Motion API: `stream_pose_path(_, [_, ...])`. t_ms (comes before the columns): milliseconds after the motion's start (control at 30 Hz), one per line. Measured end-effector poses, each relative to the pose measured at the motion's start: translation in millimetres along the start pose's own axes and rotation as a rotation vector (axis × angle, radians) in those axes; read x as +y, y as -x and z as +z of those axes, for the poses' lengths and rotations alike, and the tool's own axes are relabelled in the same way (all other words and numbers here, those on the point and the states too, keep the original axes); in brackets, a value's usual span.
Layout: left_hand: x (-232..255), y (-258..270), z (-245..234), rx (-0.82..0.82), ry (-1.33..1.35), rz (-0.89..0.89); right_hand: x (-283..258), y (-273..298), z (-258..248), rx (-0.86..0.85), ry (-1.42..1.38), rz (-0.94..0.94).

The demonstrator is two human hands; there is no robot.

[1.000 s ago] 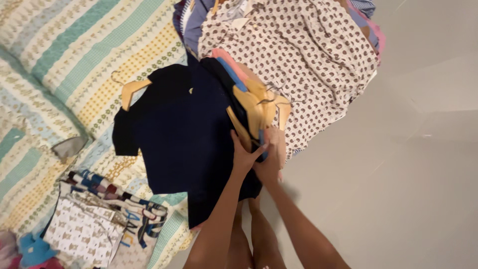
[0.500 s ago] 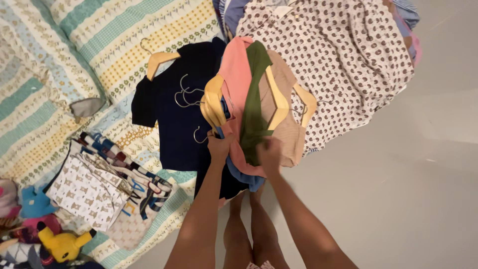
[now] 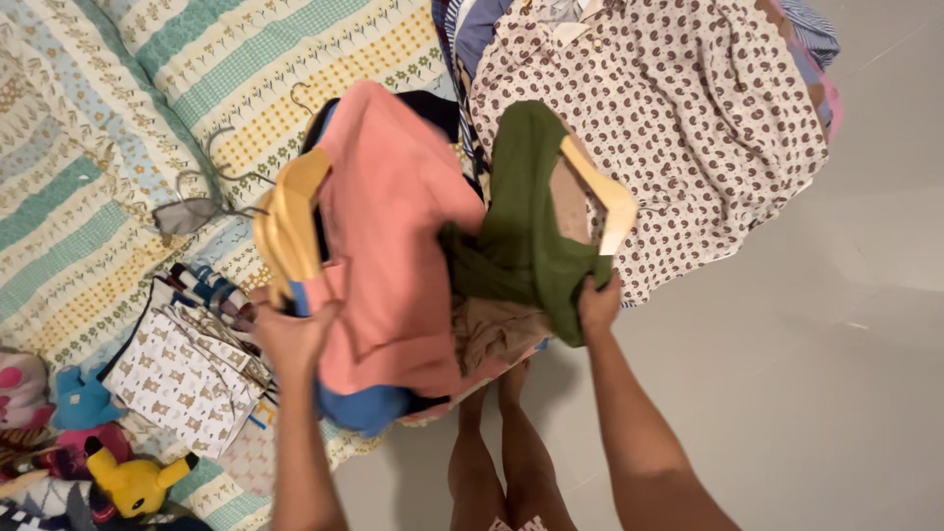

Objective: The person picks up clothes on hangers from a bed and places them one by one into a closet. The person handles shirts and dresses, moving them from the bed to the closet rod.

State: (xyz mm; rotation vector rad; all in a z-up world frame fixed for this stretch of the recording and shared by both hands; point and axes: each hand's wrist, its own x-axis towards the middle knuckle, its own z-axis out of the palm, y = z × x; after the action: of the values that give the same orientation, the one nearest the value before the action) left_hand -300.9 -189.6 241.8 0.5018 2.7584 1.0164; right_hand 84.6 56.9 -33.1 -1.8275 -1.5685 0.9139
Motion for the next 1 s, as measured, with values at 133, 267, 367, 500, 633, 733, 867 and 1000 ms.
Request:
stream_pose_path(133, [36.0, -4.9, -34.9, 0.074, -0.150, 0.113, 17.5, -31.2, -12.9, -0.068, 0.229, 0.130])
stream_pose_path(267, [36.9, -21.8, -23.2, -0.024, -0.232, -0.020, 32.7, -41.7, -13.4, -0.120, 0.144, 0.081])
stream_pose_path(367, [23.0, -53.6, 24.9, -0.126, -0.234, -0.073, 32.8, -46.2, -3.8, -0.168, 0.095, 0.261])
stream_pose_path(500, [-6.0, -44.1, 115.0, -0.073, -0.212, -0.026, 31.0, -44.0, -20.8, -0.211, 0.050, 0.228])
stream_pose_path(633, [-18.1, 9.3, 195.8, -0.108, -0.204, -0.170, -5.4, -11.0, -57.6, -0.031, -0.030, -0.019])
stream_pose_path(733, [-21.8, 42.2, 233.2, -0.154, -0.114, -0.154, -50.0, 7.5, -102.1, 0.030, -0.027, -0.058])
stream_pose_path(867, [-5.3, 53.1, 266.7, 0.228, -0.555, 0.265, -107.1, 20.0, -141.6, 0.014, -0.015, 0.034])
stream_pose_path(1000, [75.0, 105.6, 275.3, 0.059, -0.368, 0.389, -149.8, 41.9, -147.2, -0.032, -0.073, 0.033])
